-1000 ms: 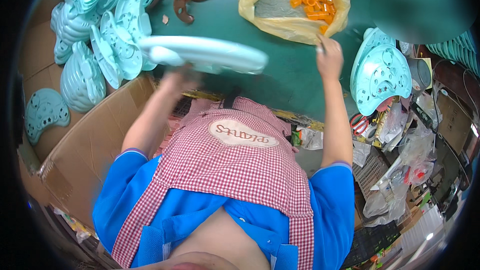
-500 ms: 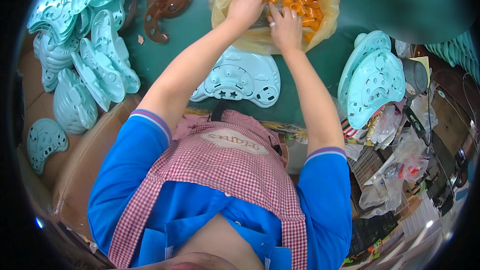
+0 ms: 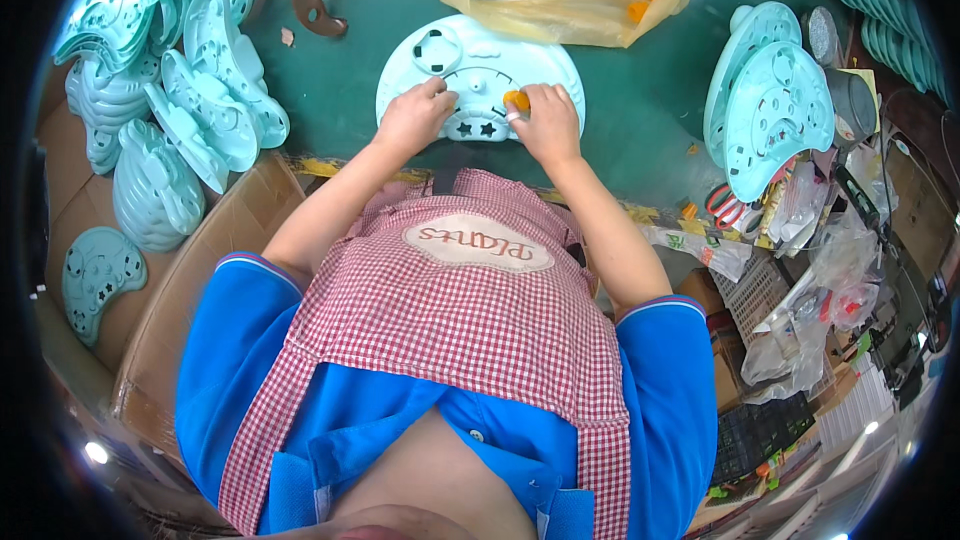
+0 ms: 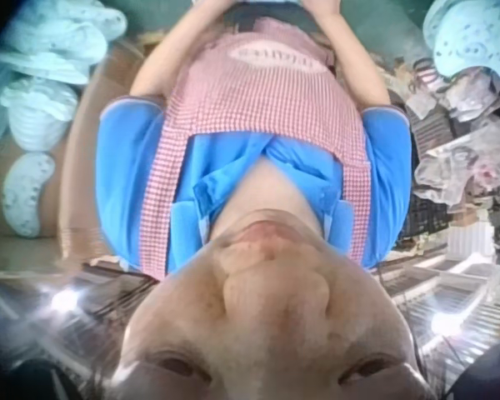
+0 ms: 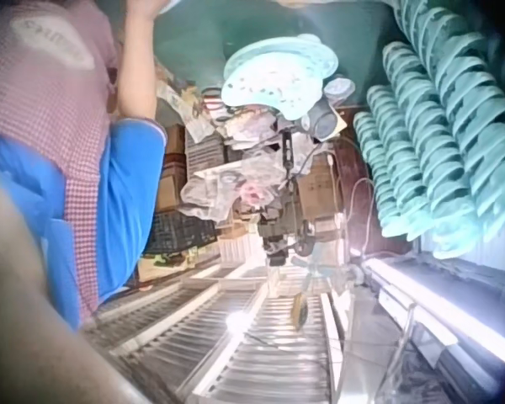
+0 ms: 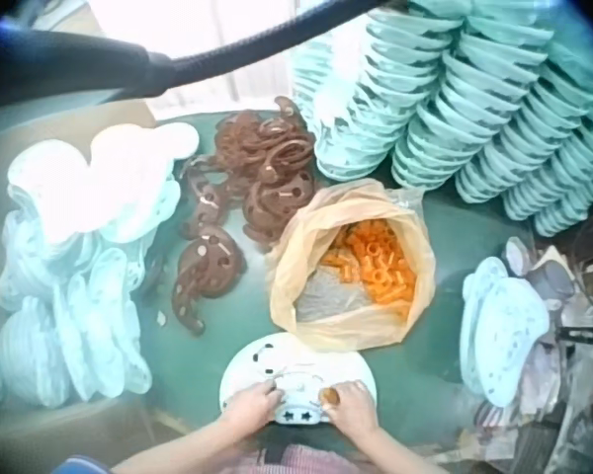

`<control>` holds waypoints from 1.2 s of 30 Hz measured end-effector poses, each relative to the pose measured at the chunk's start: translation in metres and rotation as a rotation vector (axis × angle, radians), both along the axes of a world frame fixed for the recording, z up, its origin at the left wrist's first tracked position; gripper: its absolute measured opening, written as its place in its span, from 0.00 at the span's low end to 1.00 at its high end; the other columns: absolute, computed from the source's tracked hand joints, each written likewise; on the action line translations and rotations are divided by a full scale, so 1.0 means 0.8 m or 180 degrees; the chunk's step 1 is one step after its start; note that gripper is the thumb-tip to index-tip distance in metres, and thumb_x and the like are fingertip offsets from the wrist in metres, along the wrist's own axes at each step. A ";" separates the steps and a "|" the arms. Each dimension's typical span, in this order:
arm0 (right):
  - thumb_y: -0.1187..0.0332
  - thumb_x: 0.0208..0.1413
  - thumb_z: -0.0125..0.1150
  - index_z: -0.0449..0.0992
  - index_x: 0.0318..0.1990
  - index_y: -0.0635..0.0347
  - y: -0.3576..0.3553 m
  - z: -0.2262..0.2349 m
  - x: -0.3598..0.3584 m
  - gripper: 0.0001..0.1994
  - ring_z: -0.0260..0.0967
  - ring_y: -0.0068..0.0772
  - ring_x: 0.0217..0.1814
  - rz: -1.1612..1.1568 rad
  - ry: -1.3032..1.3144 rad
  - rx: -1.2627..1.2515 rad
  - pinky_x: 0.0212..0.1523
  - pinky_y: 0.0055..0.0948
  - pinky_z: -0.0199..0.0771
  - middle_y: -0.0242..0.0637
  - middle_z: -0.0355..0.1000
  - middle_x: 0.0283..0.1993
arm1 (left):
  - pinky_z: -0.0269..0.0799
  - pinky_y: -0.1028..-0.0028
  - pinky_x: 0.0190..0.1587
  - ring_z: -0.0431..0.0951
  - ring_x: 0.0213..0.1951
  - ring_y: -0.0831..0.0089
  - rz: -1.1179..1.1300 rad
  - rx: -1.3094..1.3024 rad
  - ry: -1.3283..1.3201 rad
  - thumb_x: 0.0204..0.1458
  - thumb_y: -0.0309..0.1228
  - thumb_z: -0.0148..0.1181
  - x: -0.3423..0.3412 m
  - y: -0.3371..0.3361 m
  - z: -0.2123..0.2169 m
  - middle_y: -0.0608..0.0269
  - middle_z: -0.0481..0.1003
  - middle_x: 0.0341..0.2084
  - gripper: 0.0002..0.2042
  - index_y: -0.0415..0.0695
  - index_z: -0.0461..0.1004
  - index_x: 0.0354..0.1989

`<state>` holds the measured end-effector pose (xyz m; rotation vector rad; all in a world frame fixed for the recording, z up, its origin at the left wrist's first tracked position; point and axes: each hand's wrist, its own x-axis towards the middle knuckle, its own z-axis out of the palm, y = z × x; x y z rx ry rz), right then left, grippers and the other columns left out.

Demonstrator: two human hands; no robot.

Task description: The person assembles light blue plastic trays by inserting orange and brown plastic pieces into designated slots. They repeatedly pick trays from a stack, insert the pieces, and place the completed trays aside. The person also moves a cardboard box labeled 'SPEAKER' to clear the workspace.

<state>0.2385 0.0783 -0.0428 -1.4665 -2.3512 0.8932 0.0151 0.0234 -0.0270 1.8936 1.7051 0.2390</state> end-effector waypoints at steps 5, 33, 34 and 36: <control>0.65 0.46 0.65 0.71 0.37 0.56 -0.005 0.002 -0.022 0.12 0.69 0.43 0.41 0.0742 -0.0444 0.0185 0.40 0.39 0.73 0.41 0.74 0.35 | 0.75 0.65 0.34 0.78 0.33 0.62 0.0461 0.0041 -0.0551 0.44 0.32 0.65 -0.005 -0.019 -0.014 0.63 0.73 0.34 0.10 0.44 0.77 0.36; 0.63 0.44 0.68 0.75 0.41 0.57 0.137 -0.008 -0.054 0.16 0.69 0.46 0.42 0.0139 -0.0118 0.0053 0.44 0.42 0.71 0.39 0.73 0.37 | 0.69 0.67 0.36 0.73 0.33 0.67 0.1853 0.3080 0.1594 0.43 0.30 0.66 -0.219 0.101 0.008 0.72 0.74 0.30 0.15 0.64 0.82 0.40; 0.63 0.44 0.68 0.74 0.42 0.56 0.101 0.005 -0.048 0.17 0.70 0.46 0.41 0.0309 -0.0080 -0.0535 0.43 0.42 0.71 0.39 0.73 0.36 | 0.69 0.70 0.33 0.72 0.32 0.69 0.1803 0.2873 0.1535 0.41 0.29 0.66 -0.213 0.082 0.014 0.73 0.72 0.29 0.17 0.66 0.82 0.41; 0.65 0.45 0.67 0.75 0.41 0.55 0.044 0.004 -0.045 0.15 0.71 0.43 0.41 0.1087 0.0260 -0.0153 0.42 0.40 0.72 0.39 0.73 0.35 | 0.68 0.74 0.26 0.71 0.27 0.75 0.1581 0.2533 0.1518 0.37 0.27 0.68 -0.213 0.050 0.012 0.76 0.71 0.28 0.20 0.68 0.82 0.39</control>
